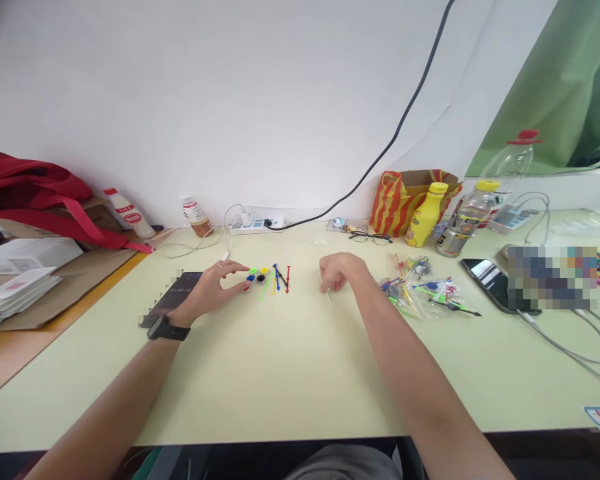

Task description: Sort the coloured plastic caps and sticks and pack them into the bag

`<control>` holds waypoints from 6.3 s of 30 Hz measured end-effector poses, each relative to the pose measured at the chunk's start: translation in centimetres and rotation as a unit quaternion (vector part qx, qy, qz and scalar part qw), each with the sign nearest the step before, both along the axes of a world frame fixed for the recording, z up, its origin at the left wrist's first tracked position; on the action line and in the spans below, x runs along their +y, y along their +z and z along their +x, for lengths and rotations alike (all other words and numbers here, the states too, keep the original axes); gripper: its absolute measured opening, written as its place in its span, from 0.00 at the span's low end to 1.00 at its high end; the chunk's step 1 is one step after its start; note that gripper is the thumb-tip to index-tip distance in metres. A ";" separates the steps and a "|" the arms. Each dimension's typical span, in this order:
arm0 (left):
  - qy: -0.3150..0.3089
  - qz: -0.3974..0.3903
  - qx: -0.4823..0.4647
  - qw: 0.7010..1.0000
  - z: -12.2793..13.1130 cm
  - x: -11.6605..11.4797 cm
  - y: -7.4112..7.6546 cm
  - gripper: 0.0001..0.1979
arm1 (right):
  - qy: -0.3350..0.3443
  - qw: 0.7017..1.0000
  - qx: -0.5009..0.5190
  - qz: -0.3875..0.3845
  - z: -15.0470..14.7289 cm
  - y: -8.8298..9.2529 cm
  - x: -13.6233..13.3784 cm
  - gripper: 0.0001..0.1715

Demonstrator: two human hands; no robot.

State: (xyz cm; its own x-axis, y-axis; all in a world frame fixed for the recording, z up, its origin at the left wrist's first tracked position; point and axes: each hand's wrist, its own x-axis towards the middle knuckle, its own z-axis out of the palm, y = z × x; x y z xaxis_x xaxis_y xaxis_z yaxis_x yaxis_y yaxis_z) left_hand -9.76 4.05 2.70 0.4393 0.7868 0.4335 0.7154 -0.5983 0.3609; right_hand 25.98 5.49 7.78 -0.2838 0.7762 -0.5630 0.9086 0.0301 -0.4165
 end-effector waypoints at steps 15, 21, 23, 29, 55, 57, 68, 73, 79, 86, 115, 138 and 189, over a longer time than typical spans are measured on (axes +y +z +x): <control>-0.047 -0.032 -0.188 0.981 5.2 -2.8 0.1 0.15 | -0.060 0.858 0.509 0.024 -9.9 -1.5 -2.2 0.18; -0.043 0.033 -0.156 0.986 5.3 -3.2 0.3 0.12 | -0.088 0.840 0.535 -0.022 -11.0 -1.5 -2.8 0.14; -0.040 0.055 -0.141 0.988 5.3 -3.3 0.3 0.12 | -0.100 0.830 0.549 -0.031 -11.1 -1.4 -2.9 0.15; -0.034 0.093 -0.097 0.990 5.2 -3.0 0.2 0.08 | -0.094 0.819 0.562 -0.064 -10.9 -1.7 -2.8 0.17; -0.044 0.091 -0.130 0.986 5.4 -3.0 -0.2 0.09 | -0.097 0.759 0.638 -0.087 -11.4 -3.3 -2.2 0.19; -0.046 0.090 -0.130 0.986 5.4 -2.9 -0.4 0.09 | -0.094 0.766 0.631 -0.078 -11.5 -3.2 -2.2 0.18; 0.062 0.118 -0.025 0.991 4.0 -2.7 0.8 0.24 | -0.171 0.804 0.569 0.022 -11.9 -3.2 -2.0 0.22; 0.288 0.038 0.029 0.957 -0.1 -0.7 0.5 0.32 | -0.210 0.796 0.567 0.033 -11.0 -3.3 -0.9 0.23; 0.265 0.043 0.034 0.963 -0.6 -0.4 0.5 0.29 | -0.223 0.792 0.567 0.033 -10.2 -3.0 -0.5 0.24; -0.040 0.053 -0.023 0.998 3.6 -2.4 0.7 0.19 | -0.168 0.813 0.557 0.003 -10.4 -3.3 -0.7 0.24; -0.059 0.016 -0.117 0.991 5.3 -3.4 0.1 0.06 | -0.050 0.870 0.491 -0.018 -9.9 -3.5 -1.2 0.10; -0.088 0.007 0.025 0.996 1.9 -1.2 -0.1 0.06 | 0.065 0.955 0.153 0.247 -5.5 -3.9 0.7 0.16; -0.006 -0.171 0.081 0.982 1.0 0.3 -2.4 0.33 | 0.025 0.916 0.265 0.300 -11.8 -6.0 -2.0 0.07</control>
State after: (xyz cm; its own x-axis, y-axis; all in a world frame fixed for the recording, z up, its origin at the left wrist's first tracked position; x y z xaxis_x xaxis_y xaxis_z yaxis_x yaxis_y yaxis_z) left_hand -8.80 4.37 0.31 0.4910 0.8685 0.0684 0.7739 -0.4709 0.4235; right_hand 14.22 3.49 1.73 -0.4371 0.8794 0.1884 0.5743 0.4341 -0.6940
